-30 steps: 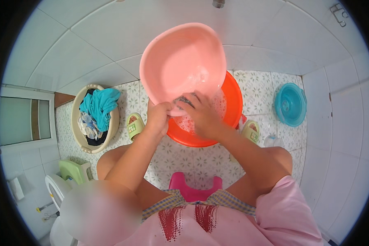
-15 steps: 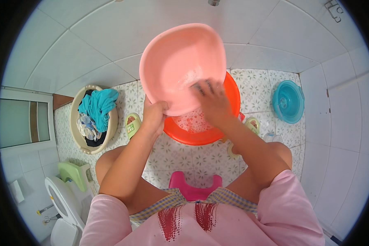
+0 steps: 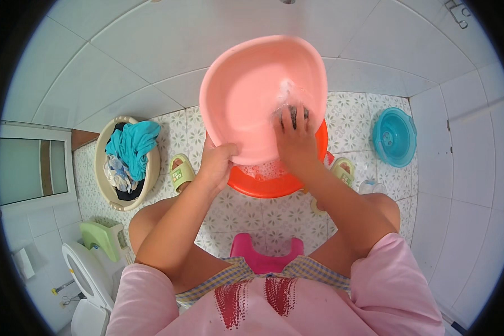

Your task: The person scrubs a pink basin with a steel wool pad inside a red basin containing soapy water.

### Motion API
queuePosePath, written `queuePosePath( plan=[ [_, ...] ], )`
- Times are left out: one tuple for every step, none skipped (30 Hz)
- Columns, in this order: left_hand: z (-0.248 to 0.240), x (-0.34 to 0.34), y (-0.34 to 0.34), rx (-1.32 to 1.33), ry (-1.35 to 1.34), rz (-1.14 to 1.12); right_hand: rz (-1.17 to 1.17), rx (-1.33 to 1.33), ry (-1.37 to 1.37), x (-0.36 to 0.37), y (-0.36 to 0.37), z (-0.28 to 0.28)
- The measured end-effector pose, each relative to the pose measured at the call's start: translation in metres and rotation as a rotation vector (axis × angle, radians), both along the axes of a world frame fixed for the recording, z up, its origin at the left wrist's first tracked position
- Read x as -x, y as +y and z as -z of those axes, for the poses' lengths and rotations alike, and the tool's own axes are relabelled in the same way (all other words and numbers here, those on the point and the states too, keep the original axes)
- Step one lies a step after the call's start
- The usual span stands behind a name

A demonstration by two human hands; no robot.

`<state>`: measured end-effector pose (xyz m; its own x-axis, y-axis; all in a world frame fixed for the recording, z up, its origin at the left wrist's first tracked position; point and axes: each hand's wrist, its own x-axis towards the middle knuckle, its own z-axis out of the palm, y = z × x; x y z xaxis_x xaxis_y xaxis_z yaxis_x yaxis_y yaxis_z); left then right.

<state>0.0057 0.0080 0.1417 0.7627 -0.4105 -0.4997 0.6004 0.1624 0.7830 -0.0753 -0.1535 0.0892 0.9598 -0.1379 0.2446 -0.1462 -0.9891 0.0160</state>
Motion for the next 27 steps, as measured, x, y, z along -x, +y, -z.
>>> queuePosePath(
  plan=[
    [0.004, -0.002, 0.004, 0.009, -0.024, 0.041, -0.004, -0.002, -0.002, 0.0, 0.006, -0.004],
    [0.009, -0.003, 0.006, 0.021, -0.044, 0.086, -0.06, -0.135, 0.172, 0.002, 0.017, -0.01],
    [0.012, -0.002, 0.006, 0.021, -0.044, 0.087, -0.115, -0.268, 0.345, 0.001, 0.024, -0.014],
    [0.014, -0.001, 0.005, 0.01, -0.036, 0.118, -0.111, -0.268, 0.346, 0.0, 0.027, -0.012],
    [0.015, 0.001, 0.004, -0.001, -0.028, 0.149, -0.243, -0.468, 0.27, -0.001, 0.03, -0.007],
    [0.014, 0.002, 0.003, 0.0, -0.027, 0.151, -0.375, -0.667, 0.189, 0.0, 0.03, -0.005],
    [0.008, 0.004, 0.002, -0.002, 0.009, 0.126, -0.375, -0.669, 0.189, -0.001, 0.027, -0.01],
    [0.005, 0.004, 0.002, -0.003, 0.045, 0.101, -0.336, -0.542, 0.26, 0.0, 0.021, -0.016],
    [0.005, 0.004, 0.003, -0.005, 0.046, 0.1, -0.297, -0.413, 0.329, 0.0, 0.015, -0.02],
    [0.005, 0.003, 0.001, 0.003, 0.012, 0.089, -0.29, -0.409, 0.328, 0.003, 0.007, -0.012],
    [0.005, 0.002, 0.0, 0.008, -0.022, 0.076, -0.119, -0.196, 0.169, 0.004, 0.001, 0.0],
    [0.004, 0.002, -0.001, 0.01, -0.023, 0.081, 0.052, 0.017, 0.01, 0.006, -0.003, 0.011],
    [0.003, 0.001, 0.0, -0.004, -0.065, 0.095, 0.05, 0.017, 0.009, 0.005, 0.0, 0.007],
    [0.003, 0.001, 0.001, -0.017, -0.107, 0.109, 0.04, -0.014, 0.144, 0.006, 0.005, 0.001],
    [0.006, 0.001, 0.001, -0.017, -0.107, 0.107, 0.031, -0.045, 0.279, 0.006, 0.012, -0.003],
    [0.011, 0.004, -0.001, -0.014, -0.094, 0.093, 0.03, -0.043, 0.277, 0.006, 0.018, 0.0],
    [0.014, 0.005, -0.002, -0.01, -0.082, 0.08, -0.132, -0.299, 0.233, 0.005, 0.026, 0.004],
    [0.016, 0.004, -0.002, -0.009, -0.084, 0.078, -0.296, -0.552, 0.186, 0.004, 0.03, 0.007],
    [0.017, 0.004, 0.0, -0.001, -0.036, 0.111, -0.3, -0.555, 0.186, 0.003, 0.029, 0.003],
    [0.017, 0.004, 0.002, 0.007, 0.013, 0.144, -0.334, -0.61, 0.214, 0.001, 0.025, -0.003],
    [0.016, 0.005, 0.002, 0.004, 0.012, 0.14, -0.369, -0.665, 0.242, 0.0, 0.021, -0.007],
    [0.013, 0.007, -0.001, -0.01, 0.015, 0.092, -0.368, -0.664, 0.241, 0.002, 0.014, -0.004],
    [0.01, 0.008, -0.003, -0.023, 0.018, 0.044, -0.194, -0.369, 0.243, 0.004, 0.006, 0.002],
    [0.01, 0.007, -0.003, -0.022, 0.017, 0.045, -0.019, -0.074, 0.24, 0.006, 0.001, 0.006],
    [0.01, 0.004, -0.002, -0.033, -0.019, 0.082, -0.02, -0.072, 0.239, 0.006, 0.002, 0.007],
    [0.009, 0.003, -0.001, -0.044, -0.055, 0.119, 0.001, -0.039, 0.192, 0.007, 0.005, 0.008],
    [0.01, 0.003, -0.002, -0.042, -0.056, 0.118, 0.022, -0.006, 0.144, 0.008, 0.008, 0.009]
  ],
)
